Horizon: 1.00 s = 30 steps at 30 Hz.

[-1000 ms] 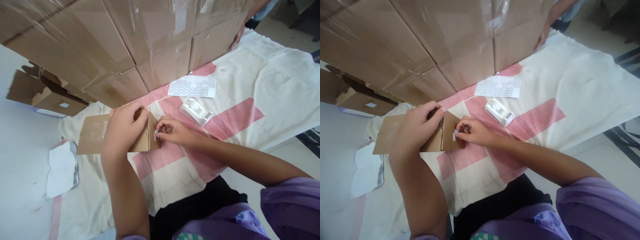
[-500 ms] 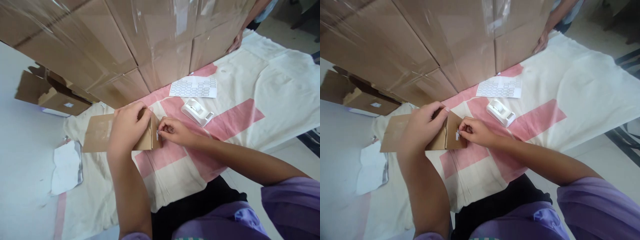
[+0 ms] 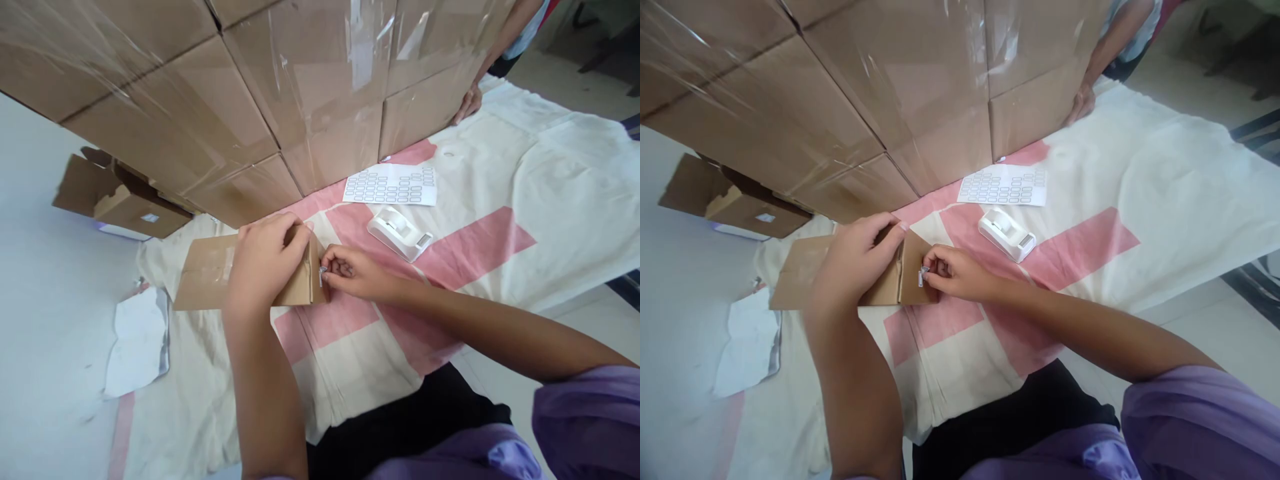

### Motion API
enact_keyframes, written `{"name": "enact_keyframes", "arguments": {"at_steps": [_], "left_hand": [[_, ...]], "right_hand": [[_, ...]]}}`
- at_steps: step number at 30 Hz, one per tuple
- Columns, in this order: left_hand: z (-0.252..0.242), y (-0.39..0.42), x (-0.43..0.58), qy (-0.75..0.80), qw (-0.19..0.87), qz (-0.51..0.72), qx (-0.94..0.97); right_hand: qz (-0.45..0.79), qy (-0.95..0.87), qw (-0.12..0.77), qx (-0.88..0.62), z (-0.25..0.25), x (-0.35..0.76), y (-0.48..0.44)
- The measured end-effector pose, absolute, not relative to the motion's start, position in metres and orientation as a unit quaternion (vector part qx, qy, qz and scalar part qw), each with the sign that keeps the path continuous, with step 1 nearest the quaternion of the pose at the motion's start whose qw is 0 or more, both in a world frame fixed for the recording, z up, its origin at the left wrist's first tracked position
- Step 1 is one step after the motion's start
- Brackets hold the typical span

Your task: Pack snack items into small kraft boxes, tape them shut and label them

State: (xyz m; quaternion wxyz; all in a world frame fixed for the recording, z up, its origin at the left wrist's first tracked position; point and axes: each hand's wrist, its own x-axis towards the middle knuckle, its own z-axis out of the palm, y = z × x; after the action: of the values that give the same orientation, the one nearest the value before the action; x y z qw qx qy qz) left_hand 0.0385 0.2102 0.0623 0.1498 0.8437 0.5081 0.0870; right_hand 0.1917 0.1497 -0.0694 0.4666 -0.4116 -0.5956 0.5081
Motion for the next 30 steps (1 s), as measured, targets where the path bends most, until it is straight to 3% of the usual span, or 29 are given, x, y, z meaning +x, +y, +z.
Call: {"name": "enact_keyframes", "arguments": {"at_steps": [11,30], "left_hand": [[0.064,0.21,0.04,0.515,0.145,0.078,0.841],[0.06,0.21,0.038,0.502,0.139,0.092,0.848]], "right_hand": [[0.482,-0.623,0.452,-0.418,-0.071,0.195,0.153],[0.291,-0.721,0.43,-0.459,-0.071,0.203,0.151]]}}
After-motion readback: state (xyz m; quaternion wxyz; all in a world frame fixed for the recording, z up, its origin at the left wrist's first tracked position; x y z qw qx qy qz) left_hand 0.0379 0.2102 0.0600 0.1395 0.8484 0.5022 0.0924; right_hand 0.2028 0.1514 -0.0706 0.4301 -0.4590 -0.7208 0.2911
